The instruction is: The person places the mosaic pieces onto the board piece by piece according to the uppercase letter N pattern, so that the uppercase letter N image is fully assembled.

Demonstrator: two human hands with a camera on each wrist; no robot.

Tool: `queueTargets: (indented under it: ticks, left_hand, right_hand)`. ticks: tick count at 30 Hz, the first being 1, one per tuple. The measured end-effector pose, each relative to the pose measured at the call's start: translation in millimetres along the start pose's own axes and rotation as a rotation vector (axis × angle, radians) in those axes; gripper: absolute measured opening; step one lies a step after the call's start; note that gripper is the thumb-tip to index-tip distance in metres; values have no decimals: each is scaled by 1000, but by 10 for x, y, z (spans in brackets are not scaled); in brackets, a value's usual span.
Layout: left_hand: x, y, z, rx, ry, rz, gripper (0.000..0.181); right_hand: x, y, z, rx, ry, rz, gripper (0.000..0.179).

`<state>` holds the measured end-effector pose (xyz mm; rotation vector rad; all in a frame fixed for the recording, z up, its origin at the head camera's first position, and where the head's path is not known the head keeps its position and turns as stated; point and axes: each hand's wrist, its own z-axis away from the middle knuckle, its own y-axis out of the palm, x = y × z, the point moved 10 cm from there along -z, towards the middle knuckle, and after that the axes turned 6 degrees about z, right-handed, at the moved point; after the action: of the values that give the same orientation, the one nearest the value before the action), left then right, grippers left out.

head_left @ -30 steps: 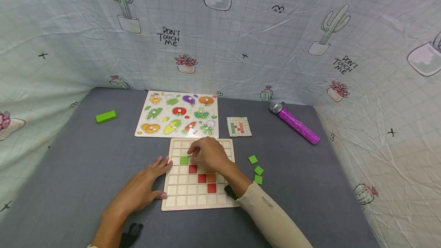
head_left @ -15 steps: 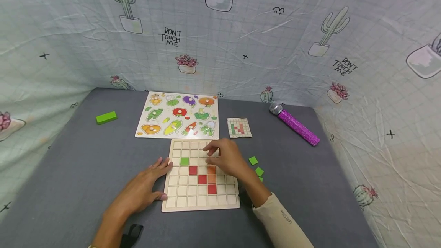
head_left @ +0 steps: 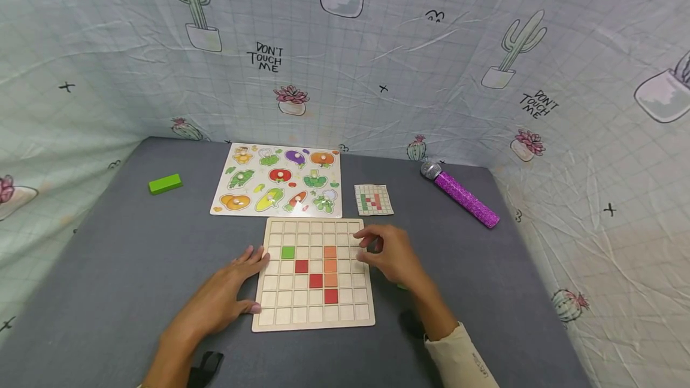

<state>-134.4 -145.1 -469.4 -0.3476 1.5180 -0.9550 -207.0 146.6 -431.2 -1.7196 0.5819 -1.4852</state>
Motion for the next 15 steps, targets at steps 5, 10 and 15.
queueTargets:
  ticks: [5, 10, 15]
  left_hand:
    - [-12, -18, 12, -7, 9, -2, 98]
    - [-18, -26, 15, -4, 8, 4, 99]
    - [-21, -26, 8, 3, 3, 5, 99]
  right_hand:
    - [-172, -104, 80, -8, 30, 2, 36]
    - [-329, -195, 132, -6, 43, 18, 36]
    - [-483, -310, 161, -19, 65, 39, 36]
